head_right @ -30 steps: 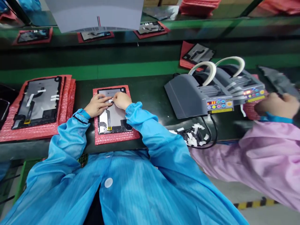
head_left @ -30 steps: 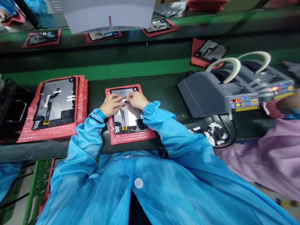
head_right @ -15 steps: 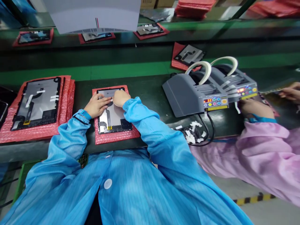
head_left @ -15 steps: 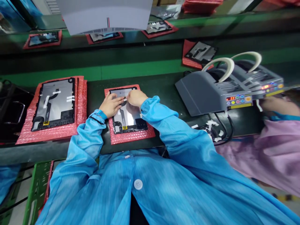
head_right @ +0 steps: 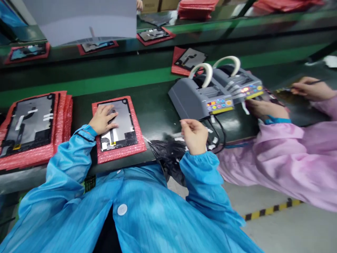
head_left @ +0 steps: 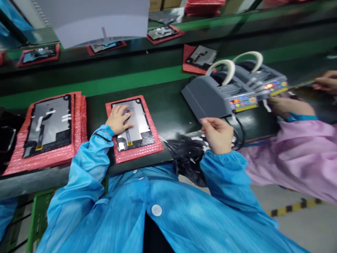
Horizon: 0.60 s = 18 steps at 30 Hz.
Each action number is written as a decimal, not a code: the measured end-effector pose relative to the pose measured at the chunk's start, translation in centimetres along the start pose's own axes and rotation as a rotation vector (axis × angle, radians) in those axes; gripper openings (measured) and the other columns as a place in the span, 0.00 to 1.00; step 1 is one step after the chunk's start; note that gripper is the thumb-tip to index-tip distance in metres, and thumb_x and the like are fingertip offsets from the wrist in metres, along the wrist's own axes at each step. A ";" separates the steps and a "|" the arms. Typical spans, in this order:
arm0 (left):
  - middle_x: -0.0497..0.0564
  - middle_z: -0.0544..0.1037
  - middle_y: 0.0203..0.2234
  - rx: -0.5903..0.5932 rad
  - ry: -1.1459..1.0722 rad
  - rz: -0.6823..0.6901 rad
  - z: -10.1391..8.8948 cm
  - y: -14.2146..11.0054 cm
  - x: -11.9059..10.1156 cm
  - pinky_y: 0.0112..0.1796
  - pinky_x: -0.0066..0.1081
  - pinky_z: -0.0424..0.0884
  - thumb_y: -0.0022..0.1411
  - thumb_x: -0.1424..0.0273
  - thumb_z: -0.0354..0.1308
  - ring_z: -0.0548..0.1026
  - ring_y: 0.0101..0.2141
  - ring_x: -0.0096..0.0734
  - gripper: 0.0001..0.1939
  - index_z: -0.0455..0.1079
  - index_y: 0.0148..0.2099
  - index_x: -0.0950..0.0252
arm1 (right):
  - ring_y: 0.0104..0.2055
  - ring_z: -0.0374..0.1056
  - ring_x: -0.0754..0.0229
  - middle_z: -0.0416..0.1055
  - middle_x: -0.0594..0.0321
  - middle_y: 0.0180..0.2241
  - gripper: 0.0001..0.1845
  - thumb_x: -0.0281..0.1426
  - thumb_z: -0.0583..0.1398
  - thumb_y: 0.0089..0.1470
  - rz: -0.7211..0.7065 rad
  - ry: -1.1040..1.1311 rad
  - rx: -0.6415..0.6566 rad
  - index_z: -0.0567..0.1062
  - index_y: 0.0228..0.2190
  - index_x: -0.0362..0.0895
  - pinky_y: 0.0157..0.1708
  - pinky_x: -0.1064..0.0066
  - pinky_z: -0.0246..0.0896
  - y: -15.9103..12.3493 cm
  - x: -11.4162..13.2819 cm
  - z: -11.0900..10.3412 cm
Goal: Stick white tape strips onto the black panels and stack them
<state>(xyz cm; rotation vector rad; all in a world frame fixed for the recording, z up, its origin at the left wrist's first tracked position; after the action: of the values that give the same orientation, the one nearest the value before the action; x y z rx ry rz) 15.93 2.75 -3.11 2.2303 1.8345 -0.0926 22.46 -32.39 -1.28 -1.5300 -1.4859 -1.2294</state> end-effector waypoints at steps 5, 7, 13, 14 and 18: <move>0.56 0.61 0.59 -0.069 -0.030 -0.046 -0.2 0.3 0.6 0.56 0.59 0.47 0.57 0.53 0.53 0.54 0.59 0.56 0.23 0.72 0.50 0.57 | 0.15 0.55 0.69 0.58 0.72 0.14 0.18 0.45 0.60 0.44 0.164 0.065 -0.359 0.66 0.20 0.44 0.15 0.76 0.49 2.4 -3.1 -6.7; 0.56 0.62 0.58 -0.093 -0.047 -0.049 -0.3 0.5 0.8 0.56 0.58 0.48 0.57 0.54 0.53 0.55 0.58 0.56 0.21 0.73 0.49 0.57 | 0.16 0.57 0.70 0.61 0.70 0.16 0.18 0.46 0.59 0.45 0.237 0.114 -0.279 0.66 0.21 0.43 0.14 0.77 0.47 3.7 -3.9 -6.7; 0.57 0.61 0.59 -0.133 -0.036 -0.105 -1.4 0.1 0.2 0.57 0.56 0.50 0.58 0.55 0.49 0.55 0.58 0.57 0.22 0.73 0.48 0.59 | 0.20 0.62 0.68 0.63 0.70 0.17 0.16 0.42 0.61 0.46 0.065 0.106 -0.387 0.64 0.20 0.44 0.21 0.76 0.57 4.1 -3.4 -6.5; 0.56 0.61 0.59 -0.149 -0.036 -0.118 -1.9 0.1 -0.2 0.57 0.56 0.50 0.59 0.55 0.48 0.55 0.58 0.57 0.22 0.72 0.49 0.59 | 0.21 0.62 0.68 0.64 0.70 0.18 0.16 0.42 0.60 0.46 0.040 0.105 -0.411 0.64 0.21 0.44 0.22 0.76 0.58 3.8 -3.3 -6.7; 0.54 0.61 0.58 -0.225 -0.048 -0.107 -3.5 0.5 -2.4 0.57 0.52 0.52 0.61 0.56 0.47 0.56 0.57 0.53 0.21 0.71 0.50 0.58 | 0.21 0.64 0.69 0.67 0.69 0.22 0.14 0.41 0.59 0.48 0.083 0.242 -0.411 0.63 0.26 0.44 0.19 0.78 0.55 3.4 -4.1 -6.9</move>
<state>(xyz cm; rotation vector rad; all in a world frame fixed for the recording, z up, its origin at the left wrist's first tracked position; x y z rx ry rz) 15.55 1.18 0.87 1.9627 1.8392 0.0391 24.94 -40.66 -2.30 -1.6088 -1.0459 -1.6779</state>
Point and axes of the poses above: each hand's wrist, its own y-axis towards the middle knuckle, its own z-axis out of the palm, x = y × z, the point moved 5 cm from there along y, towards the middle knuckle
